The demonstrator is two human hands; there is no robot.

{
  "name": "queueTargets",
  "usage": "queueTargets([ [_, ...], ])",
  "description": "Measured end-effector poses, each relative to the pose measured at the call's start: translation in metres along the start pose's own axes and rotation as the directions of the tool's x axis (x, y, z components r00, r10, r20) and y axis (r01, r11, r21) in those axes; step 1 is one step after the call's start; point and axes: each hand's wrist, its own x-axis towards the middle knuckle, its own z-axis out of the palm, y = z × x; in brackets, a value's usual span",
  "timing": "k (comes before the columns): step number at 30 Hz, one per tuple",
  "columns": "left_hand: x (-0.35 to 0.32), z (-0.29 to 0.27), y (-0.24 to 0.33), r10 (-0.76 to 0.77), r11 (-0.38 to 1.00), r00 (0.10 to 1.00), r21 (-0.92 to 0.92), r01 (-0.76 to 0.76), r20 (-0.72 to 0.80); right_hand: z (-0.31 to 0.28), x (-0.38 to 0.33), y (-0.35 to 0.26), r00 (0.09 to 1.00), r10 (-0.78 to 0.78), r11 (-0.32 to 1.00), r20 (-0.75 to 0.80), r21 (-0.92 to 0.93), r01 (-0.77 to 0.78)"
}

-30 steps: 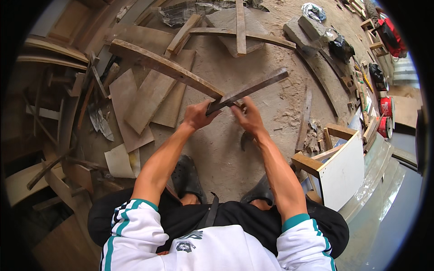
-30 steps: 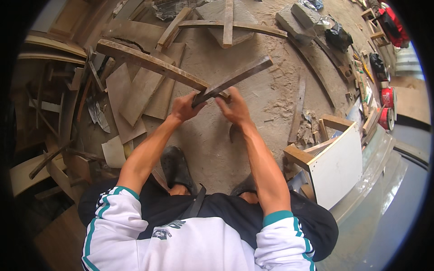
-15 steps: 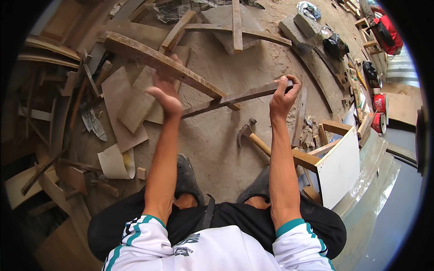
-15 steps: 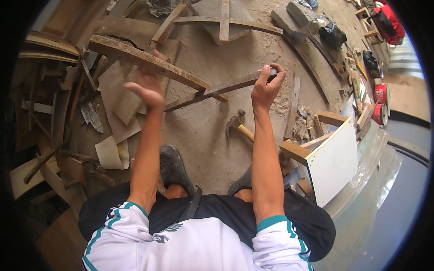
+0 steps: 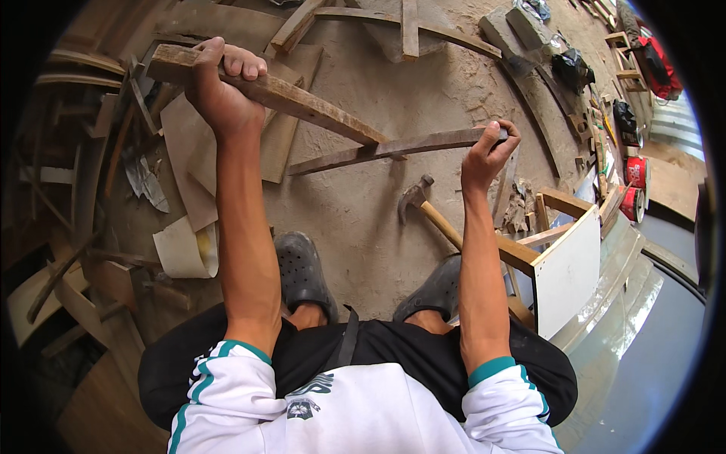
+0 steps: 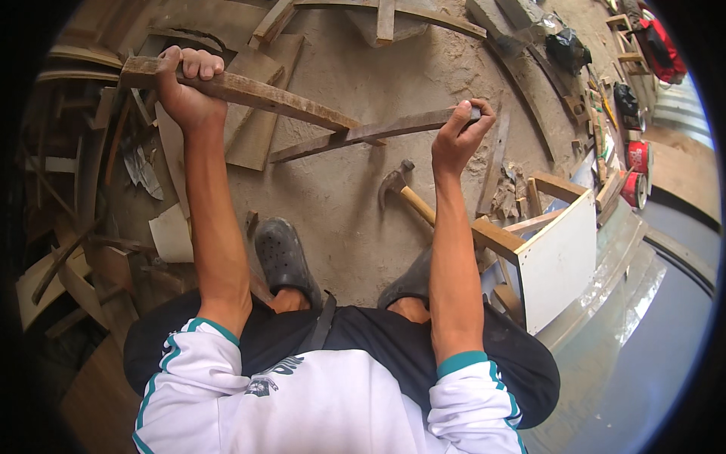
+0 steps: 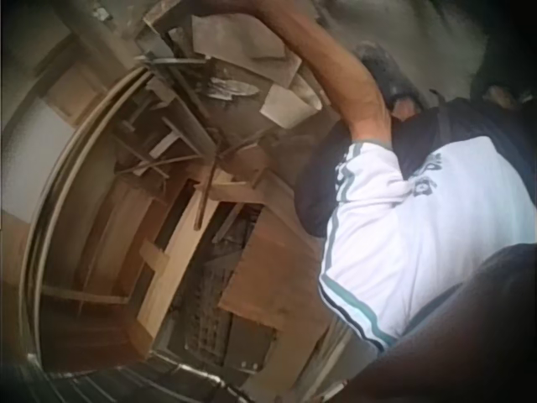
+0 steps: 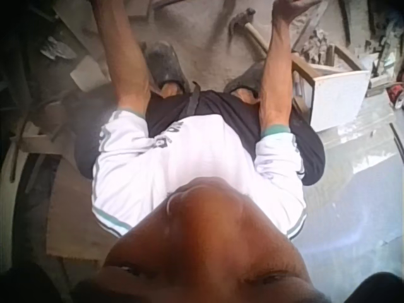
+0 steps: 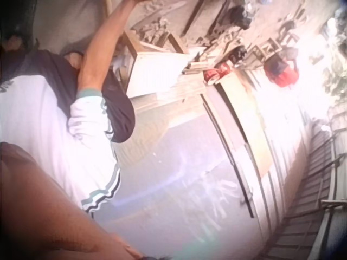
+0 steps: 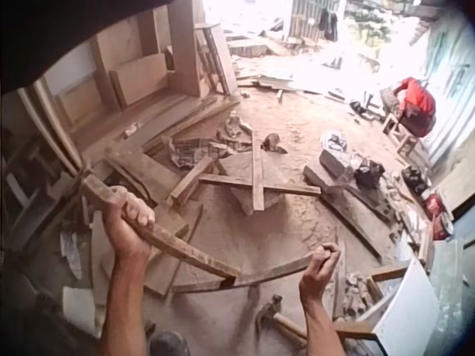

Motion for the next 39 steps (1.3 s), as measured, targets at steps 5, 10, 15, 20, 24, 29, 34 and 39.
queueTargets([
  [5, 0.009, 0.001, -0.004, -0.018, 1.0, 0.999, -0.004, 0.017, -0.041, 0.011, 0.002, -0.016, 0.999, -0.035, 0.995, -0.036, -0.1, 0.032],
  [10, 0.009, 0.002, -0.003, -0.01, 1.0, 1.0, -0.006, 0.009, -0.022, 0.008, 0.002, -0.016, 1.0, 0.009, 0.997, -0.008, -0.076, -0.01],
  [15, 0.015, -0.002, -0.007, -0.03, 1.0, 0.999, -0.011, 0.029, -0.033, 0.011, 0.002, -0.016, 0.999, -0.006, 0.998, -0.04, -0.058, 0.004],
  [20, 0.021, -0.008, -0.01, -0.026, 0.996, 1.0, -0.081, 0.025, -0.015, 0.007, 0.005, -0.013, 1.0, 0.02, 0.999, 0.005, -0.047, -0.019],
  [24, 0.019, -0.004, -0.011, -0.03, 0.999, 0.999, -0.043, 0.031, 0.022, 0.007, 0.01, -0.002, 0.998, -0.045, 0.995, -0.049, -0.093, 0.04],
  [29, 0.014, 0.014, -0.005, -0.012, 0.999, 0.994, -0.03, 0.015, 0.105, -0.001, 0.003, -0.012, 0.997, 0.067, 0.994, -0.048, -0.081, -0.071],
  [34, 0.019, -0.003, -0.007, -0.035, 0.998, 0.998, -0.046, 0.038, 0.059, -0.003, -0.001, -0.01, 0.999, 0.015, 0.993, -0.04, -0.113, -0.019],
  [39, 0.012, -0.008, -0.002, -0.028, 0.998, 0.994, -0.059, 0.034, 0.106, -0.004, -0.007, -0.003, 0.999, -0.022, 0.992, -0.05, -0.129, 0.015],
])
